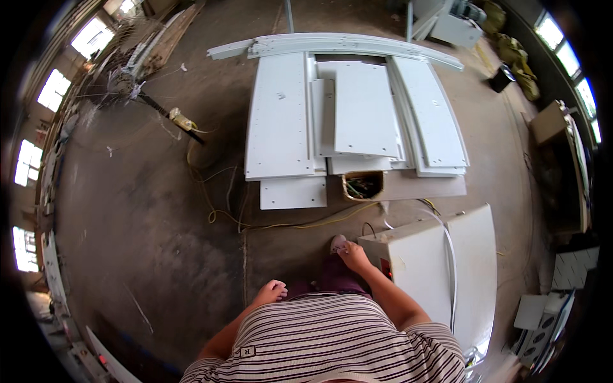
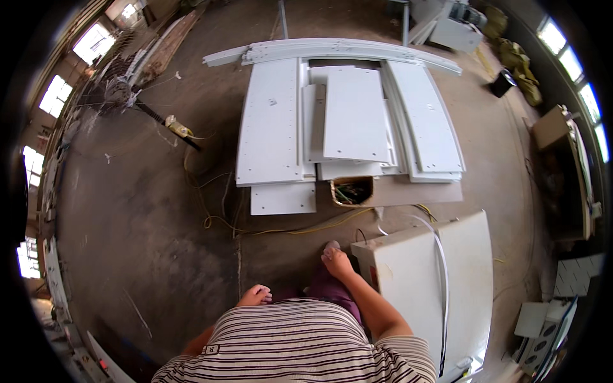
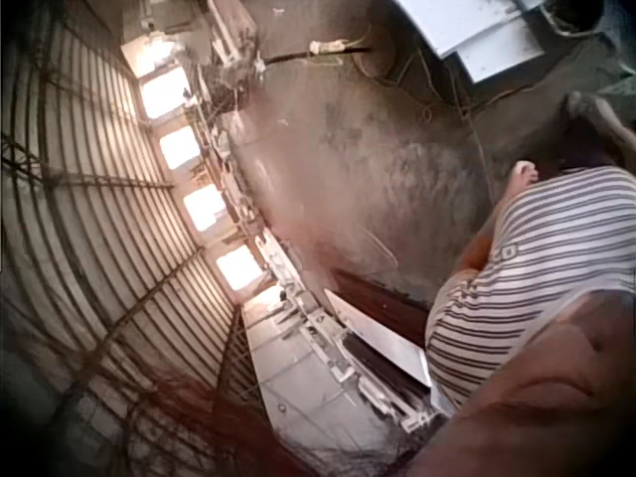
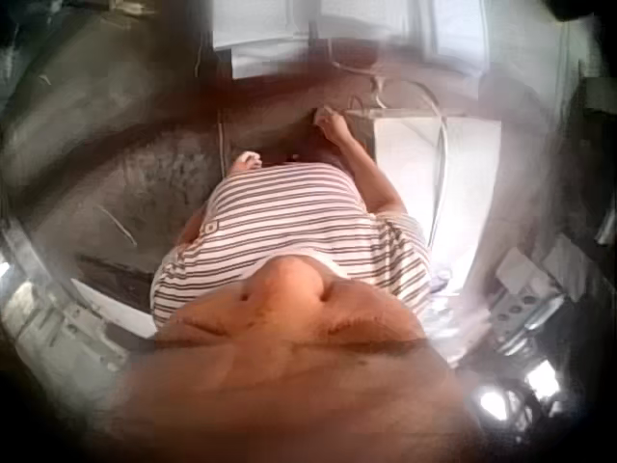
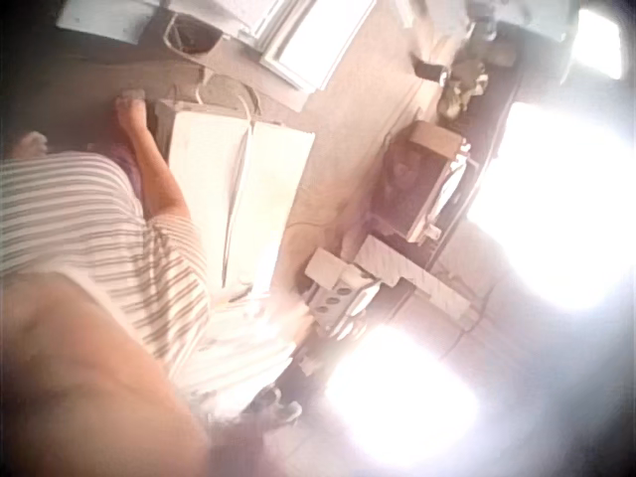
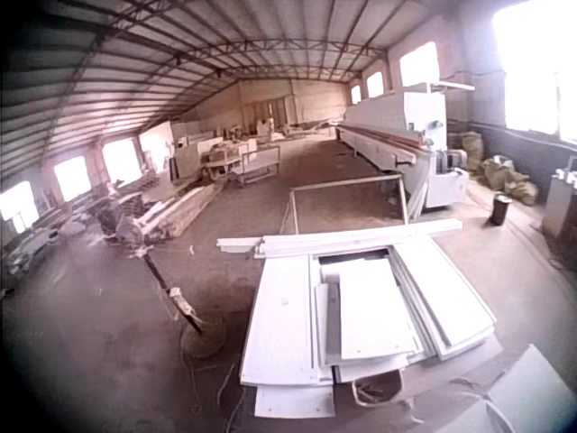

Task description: The person repeatedly picks up white rectangular panels from a pile, places them on a workbench, and secures them with a white strap. The person then carries the strapped panels to a stack and places them on top. This cycle repeats throughout the clip.

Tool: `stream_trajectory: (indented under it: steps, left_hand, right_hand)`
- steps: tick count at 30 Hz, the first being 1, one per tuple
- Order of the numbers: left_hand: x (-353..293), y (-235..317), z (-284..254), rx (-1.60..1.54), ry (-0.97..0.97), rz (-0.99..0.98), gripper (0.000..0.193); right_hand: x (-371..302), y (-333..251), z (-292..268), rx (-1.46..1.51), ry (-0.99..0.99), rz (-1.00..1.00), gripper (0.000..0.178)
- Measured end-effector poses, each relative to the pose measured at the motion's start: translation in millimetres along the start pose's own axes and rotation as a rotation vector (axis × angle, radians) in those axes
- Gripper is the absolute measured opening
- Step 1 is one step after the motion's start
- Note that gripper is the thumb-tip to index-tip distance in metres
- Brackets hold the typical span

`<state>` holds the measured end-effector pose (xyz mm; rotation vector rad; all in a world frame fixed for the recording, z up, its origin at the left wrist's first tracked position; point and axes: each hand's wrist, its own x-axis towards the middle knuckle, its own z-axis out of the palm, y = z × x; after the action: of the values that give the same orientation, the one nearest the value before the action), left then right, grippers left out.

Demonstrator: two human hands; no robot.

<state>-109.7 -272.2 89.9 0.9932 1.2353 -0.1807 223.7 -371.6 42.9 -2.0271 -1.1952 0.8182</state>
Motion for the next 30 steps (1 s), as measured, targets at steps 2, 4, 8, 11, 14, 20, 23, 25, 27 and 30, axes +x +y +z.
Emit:
stream_trajectory:
  steps: [2, 4, 8, 11, 14, 20, 23, 25, 27, 30]
  left_hand:
    - [25.4, -5.6, -23.3, -0.209, 0.073, -0.099, 0.025]
    - [41.0, 17.8, -40.2, -0.241, 0.142, -0.131, 0.023]
    - [117.1, 29.0, -89.9, -0.254, 0.295, -0.148, 0.021]
    - [191.2, 60.9, -129.8, -0.329, 0.335, -0.068, 0.020]
    - [270.7, 96.4, -174.8, -0.344, 0.350, 0.035, 0.020]
    - [343.9, 217.4, -203.3, -0.093, 0.444, 0.105, 0.042]
    - [359.2, 236.4, -221.6, 0.141, 0.547, 0.210, 0.044]
    - [365.5, 232.7, -238.0, 0.266, 0.654, 0.239, 0.043]
    - [374.4, 219.5, -259.2, 0.453, 0.864, 0.260, 0.049]
    - [363.3, 241.6, -272.7, 0.487, 0.739, 0.142, 0.059]
  right_hand:
    - [54.3, -9.3, -3.1, 0.007, -0.073, -0.010, 0.024]
    - [110.3, 59.0, 36.9, -0.154, -0.067, -0.176, 0.034]
    - [206.4, 37.9, 19.8, -0.082, -0.177, 0.166, 0.032]
    - [263.6, 47.5, 31.9, -0.072, -0.190, 0.291, 0.034]
    - [312.6, 70.0, 67.5, 0.331, -0.113, 0.477, 0.038]
    - [378.3, 68.6, 116.8, 1.211, 0.138, 0.761, 0.025]
    - [381.5, 55.8, 122.3, 1.240, 0.243, 0.811, 0.018]
    - [367.7, 43.7, 118.6, 1.377, 0.184, 0.702, 0.016]
    - [357.3, 23.0, 106.7, 1.403, 0.107, 0.641, 0.014]
    - [332.6, 6.1, 86.8, 1.328, 0.131, 0.672, 0.015]
